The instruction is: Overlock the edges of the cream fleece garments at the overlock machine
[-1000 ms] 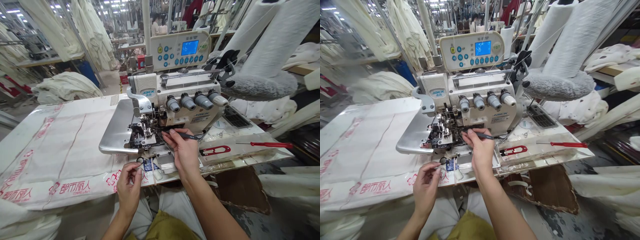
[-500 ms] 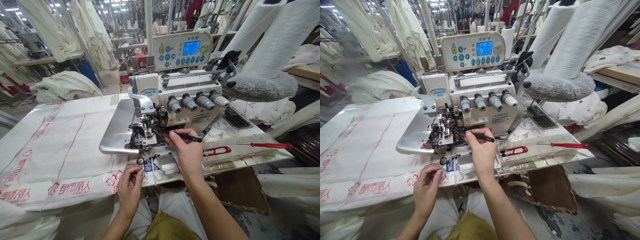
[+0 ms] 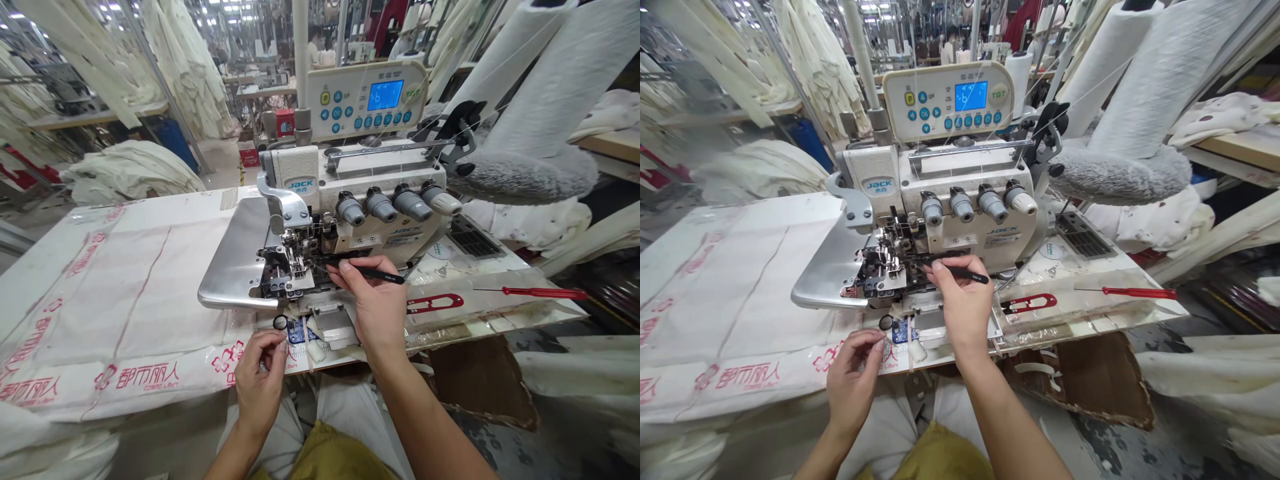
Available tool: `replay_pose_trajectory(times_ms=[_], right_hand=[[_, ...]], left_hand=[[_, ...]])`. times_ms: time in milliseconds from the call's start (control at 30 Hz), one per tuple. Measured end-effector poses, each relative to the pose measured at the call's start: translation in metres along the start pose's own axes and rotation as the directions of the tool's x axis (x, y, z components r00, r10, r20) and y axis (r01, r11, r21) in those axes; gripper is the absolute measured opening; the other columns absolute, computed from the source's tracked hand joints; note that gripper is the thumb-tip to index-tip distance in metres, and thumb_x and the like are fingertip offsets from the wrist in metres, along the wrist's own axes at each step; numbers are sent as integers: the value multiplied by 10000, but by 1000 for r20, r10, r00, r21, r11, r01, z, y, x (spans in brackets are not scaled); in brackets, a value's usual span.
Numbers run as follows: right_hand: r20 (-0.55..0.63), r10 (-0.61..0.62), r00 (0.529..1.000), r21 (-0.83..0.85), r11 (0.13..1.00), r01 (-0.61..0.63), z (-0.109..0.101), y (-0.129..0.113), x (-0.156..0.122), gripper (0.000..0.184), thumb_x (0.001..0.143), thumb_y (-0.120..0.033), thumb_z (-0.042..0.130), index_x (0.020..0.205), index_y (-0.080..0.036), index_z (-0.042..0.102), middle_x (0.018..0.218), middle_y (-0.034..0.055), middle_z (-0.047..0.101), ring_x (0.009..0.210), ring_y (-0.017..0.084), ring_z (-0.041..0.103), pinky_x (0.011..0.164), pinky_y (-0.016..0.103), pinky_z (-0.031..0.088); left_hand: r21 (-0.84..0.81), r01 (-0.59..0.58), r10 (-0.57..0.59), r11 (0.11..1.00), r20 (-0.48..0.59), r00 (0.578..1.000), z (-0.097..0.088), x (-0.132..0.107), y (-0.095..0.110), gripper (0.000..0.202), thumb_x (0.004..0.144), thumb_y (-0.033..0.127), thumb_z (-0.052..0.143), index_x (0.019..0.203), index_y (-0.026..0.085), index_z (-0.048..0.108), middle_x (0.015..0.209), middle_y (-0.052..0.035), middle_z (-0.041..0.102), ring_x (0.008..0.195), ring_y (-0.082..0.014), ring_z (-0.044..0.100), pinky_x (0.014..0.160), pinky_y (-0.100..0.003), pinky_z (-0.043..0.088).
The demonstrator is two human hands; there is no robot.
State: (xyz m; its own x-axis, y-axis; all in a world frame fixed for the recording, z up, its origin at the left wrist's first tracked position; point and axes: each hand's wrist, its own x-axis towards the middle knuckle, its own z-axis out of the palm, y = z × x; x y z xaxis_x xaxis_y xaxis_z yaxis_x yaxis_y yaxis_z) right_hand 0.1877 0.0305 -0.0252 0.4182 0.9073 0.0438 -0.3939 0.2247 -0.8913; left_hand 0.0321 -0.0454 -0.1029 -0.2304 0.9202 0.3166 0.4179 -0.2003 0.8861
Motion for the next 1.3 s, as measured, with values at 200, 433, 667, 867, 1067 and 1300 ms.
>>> replay_pose_trajectory(times_ms=[200,433,667,867,1067,1300], right_hand=[[-1,-12,1000,-69,998,12,-5,1,0,230,683,-269,752,776,-169,567,726,-21,669,703,152,685,701,297,586],[-1,-25,1000,-107,994,25,-10,-1,-1,209,685,-269,755,753,-176,580,708,-11,677,714,164,690,689,287,578],[-2,-44,999,-69,997,44,-1,-2,0,197,684,-245,753,736,-168,580,690,-28,673,701,154,695,689,276,588],[8,-50,999,-144,988,51,-2,0,-1,221,684,-285,752,754,-169,577,705,-15,663,666,151,673,679,308,577],[-1,-233,972,-324,920,220,-10,-14,-7,163,702,-267,738,757,-180,612,758,-1,640,726,145,638,708,302,548],[42,-348,937,-407,850,334,-8,-21,-9,109,707,-207,728,729,-188,623,756,-3,651,756,129,633,690,241,531]], left_hand=[[20,-56,55,998,21,998,-2,-1,-2,42,840,177,554,841,200,589,855,-35,623,812,-144,603,583,-193,456],[30,-97,97,995,28,995,-1,1,-1,66,846,154,546,850,211,579,853,-7,616,807,-112,598,569,-156,446],[31,-118,117,992,35,992,-1,0,1,73,852,146,545,847,215,568,843,-1,610,804,-102,593,575,-145,444],[30,-119,118,992,43,992,-1,-1,-2,73,853,145,541,857,212,572,846,-9,613,811,-111,597,582,-156,453],[32,-147,145,989,44,988,-2,1,-1,82,848,135,538,847,209,573,836,-11,626,803,-118,610,557,-159,457],[56,-157,153,986,72,986,-4,0,-4,79,844,141,547,859,210,582,842,-15,633,813,-126,617,571,-169,467]])
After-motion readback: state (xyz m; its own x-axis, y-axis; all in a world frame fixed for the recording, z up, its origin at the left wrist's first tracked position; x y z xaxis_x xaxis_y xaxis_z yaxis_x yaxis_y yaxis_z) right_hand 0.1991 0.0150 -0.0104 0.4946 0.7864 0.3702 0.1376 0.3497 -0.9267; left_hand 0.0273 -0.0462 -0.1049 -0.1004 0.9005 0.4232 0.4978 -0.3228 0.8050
